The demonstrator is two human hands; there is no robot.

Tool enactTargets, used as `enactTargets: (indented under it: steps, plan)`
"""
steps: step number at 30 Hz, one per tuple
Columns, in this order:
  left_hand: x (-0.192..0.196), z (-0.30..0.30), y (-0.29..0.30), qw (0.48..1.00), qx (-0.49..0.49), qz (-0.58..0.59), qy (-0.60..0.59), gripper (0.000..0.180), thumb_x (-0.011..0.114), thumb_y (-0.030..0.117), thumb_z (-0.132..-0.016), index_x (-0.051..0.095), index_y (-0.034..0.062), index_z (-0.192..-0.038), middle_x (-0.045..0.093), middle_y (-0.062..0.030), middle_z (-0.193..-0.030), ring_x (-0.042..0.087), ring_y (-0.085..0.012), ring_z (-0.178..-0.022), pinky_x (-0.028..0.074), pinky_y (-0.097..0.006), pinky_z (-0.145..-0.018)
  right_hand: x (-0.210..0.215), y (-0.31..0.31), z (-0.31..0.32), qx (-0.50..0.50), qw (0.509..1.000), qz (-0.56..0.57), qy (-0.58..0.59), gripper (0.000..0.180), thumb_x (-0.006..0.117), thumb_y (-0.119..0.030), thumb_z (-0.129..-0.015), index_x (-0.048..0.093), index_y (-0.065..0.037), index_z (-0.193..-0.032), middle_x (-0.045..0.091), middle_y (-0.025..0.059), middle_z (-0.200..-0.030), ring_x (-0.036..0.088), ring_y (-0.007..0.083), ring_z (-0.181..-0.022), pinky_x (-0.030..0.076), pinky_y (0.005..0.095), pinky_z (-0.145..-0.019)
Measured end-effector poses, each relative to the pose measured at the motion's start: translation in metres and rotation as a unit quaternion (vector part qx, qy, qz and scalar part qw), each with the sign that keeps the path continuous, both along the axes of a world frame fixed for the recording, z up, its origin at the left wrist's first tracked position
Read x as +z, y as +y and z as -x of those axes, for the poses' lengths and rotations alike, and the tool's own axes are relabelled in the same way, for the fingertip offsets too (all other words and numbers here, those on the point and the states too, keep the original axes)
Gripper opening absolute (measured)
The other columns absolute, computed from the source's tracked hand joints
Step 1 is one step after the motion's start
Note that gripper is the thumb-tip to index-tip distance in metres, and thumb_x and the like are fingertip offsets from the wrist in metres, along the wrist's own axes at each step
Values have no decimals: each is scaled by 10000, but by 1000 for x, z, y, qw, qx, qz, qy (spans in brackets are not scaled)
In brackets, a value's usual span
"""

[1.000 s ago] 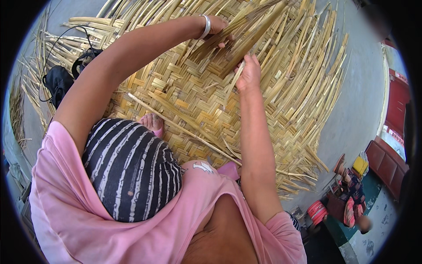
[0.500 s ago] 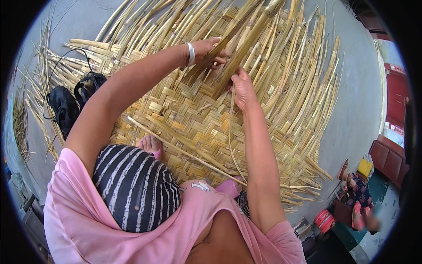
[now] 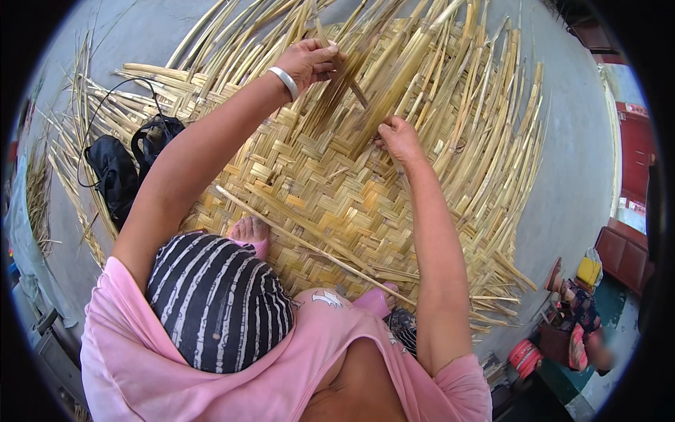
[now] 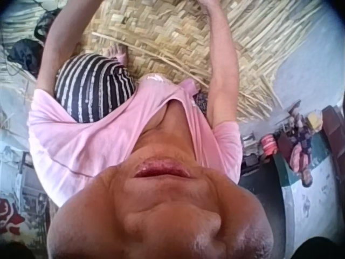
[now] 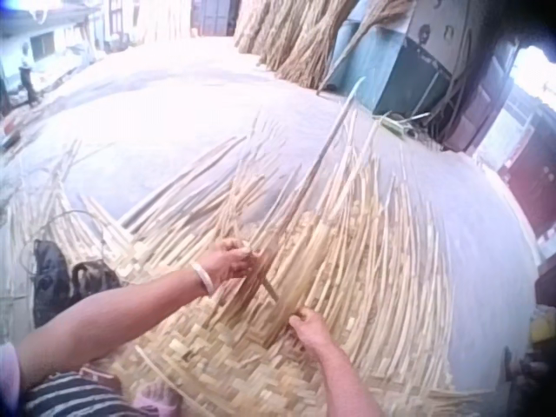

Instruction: The person sits on the floor and weaves a large flat mat or basket base using dried palm leaves. They interlace the leaves by hand, periodically adjusting the weave and adding new strands to expand the pattern.

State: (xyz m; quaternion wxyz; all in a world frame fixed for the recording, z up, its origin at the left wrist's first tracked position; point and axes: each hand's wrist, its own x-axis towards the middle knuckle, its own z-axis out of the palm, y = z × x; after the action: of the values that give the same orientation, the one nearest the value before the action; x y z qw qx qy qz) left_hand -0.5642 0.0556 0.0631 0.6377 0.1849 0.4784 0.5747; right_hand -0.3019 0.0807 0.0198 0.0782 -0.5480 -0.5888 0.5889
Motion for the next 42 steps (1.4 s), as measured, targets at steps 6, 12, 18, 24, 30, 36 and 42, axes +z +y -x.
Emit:
enactTargets:
  steps: [6, 12, 18, 24, 30, 36, 42]
  plan:
    - [4, 56, -32, 999, 5, -3, 42, 147, 572, 206, -914, 598, 81, -987, 681, -55, -956, 655, -124, -871, 540, -253, -727, 1, -5, -24, 53, 986, -55, -149, 232, 603, -295, -872, 641, -66, -851, 665, 55, -730, 610, 144, -597, 475, 300, -606]
    - [26, 62, -81, 975, -174, -18, 136, 138, 579, 187, -909, 589, 113, -1026, 667, -67, -997, 630, -163, -977, 522, -272, -816, 27, -14, -6, 240, 921, -135, -275, 216, 550, -271, -858, 635, -73, -838, 653, 115, -832, 610, 249, -790, 478, 383, -735]
    - [-6, 65, -88, 998, -17, 3, 63, 120, 578, 155, -908, 592, 96, -1011, 663, -77, -1015, 635, -155, -931, 533, -272, -784, 19, -16, 3, 283, 890, -143, -328, 204, 519, -249, -863, 618, -74, -899, 649, 131, -901, 608, 298, -833, 475, 425, -745]
    - [-50, 59, -80, 979, 184, 88, 11, 118, 656, 147, -854, 583, 74, -912, 647, -54, -866, 641, -162, -739, 561, -289, -647, 15, -24, -2, 248, 902, -159, -315, 229, 520, -280, -873, 623, -80, -914, 647, 143, -913, 603, 317, -855, 476, 424, -750]
    - [18, 4, -71, 948, 73, -65, 302, 179, 671, 162, -846, 656, 36, -971, 667, -32, -866, 608, -102, -783, 488, -235, -709, 8, -25, 1, 241, 912, -137, -302, 232, 519, -278, -874, 617, -69, -896, 649, 144, -894, 606, 312, -841, 475, 418, -753]
    - [20, 35, -59, 957, -123, -46, 259, 256, 595, 274, -907, 629, 46, -1017, 676, -23, -850, 620, -83, -777, 487, -220, -701, -3, -29, -5, 225, 918, -169, -278, 246, 547, -299, -865, 602, -60, -867, 640, 154, -839, 599, 327, -792, 461, 421, -716]
    - [12, 78, -62, 995, 96, 27, -26, 242, 537, 324, -930, 571, 109, -1037, 651, -31, -886, 626, -161, -894, 495, -286, -750, -4, -30, -5, 226, 930, -132, -259, 256, 517, -303, -873, 601, -61, -886, 645, 161, -866, 601, 330, -810, 468, 426, -749]
